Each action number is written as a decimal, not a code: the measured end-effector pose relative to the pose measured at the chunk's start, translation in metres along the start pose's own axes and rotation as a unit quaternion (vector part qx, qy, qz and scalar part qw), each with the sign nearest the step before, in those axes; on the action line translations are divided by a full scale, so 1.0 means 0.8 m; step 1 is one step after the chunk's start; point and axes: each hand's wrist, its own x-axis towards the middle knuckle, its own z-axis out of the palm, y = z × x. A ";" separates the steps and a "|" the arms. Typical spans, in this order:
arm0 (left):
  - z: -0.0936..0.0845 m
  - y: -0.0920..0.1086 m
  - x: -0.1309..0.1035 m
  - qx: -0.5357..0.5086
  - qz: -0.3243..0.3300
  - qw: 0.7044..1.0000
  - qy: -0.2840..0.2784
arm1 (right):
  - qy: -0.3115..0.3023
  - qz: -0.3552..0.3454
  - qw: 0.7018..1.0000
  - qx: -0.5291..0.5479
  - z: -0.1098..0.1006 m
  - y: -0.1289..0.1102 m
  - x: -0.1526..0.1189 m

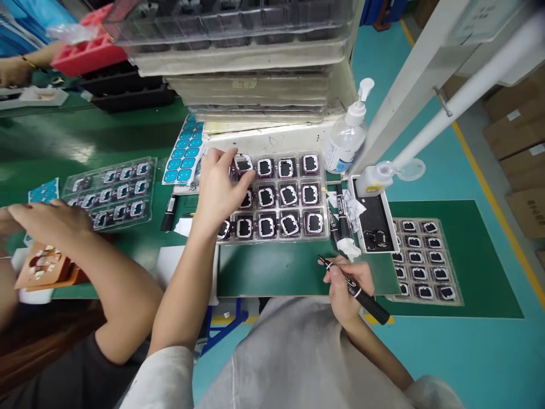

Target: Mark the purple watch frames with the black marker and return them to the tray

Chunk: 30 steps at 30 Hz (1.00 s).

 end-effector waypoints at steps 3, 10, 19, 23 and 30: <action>0.012 -0.022 0.024 0.049 -0.011 0.996 -0.071 | 0.000 0.004 1.000 0.010 -0.001 -0.002 0.000; 0.018 0.006 0.008 0.046 0.058 0.997 -0.028 | -0.016 0.020 1.000 0.004 0.000 -0.006 0.000; 0.035 0.026 0.017 -0.057 0.082 0.992 -0.071 | 0.009 0.016 1.000 -0.008 -0.001 -0.004 0.001; 0.029 0.027 0.016 -0.102 0.095 0.986 -0.086 | -0.004 0.013 1.000 0.000 0.001 -0.004 0.002; 0.027 0.028 0.016 -0.111 0.130 0.979 -0.110 | -0.001 0.013 1.000 0.002 0.002 -0.005 0.004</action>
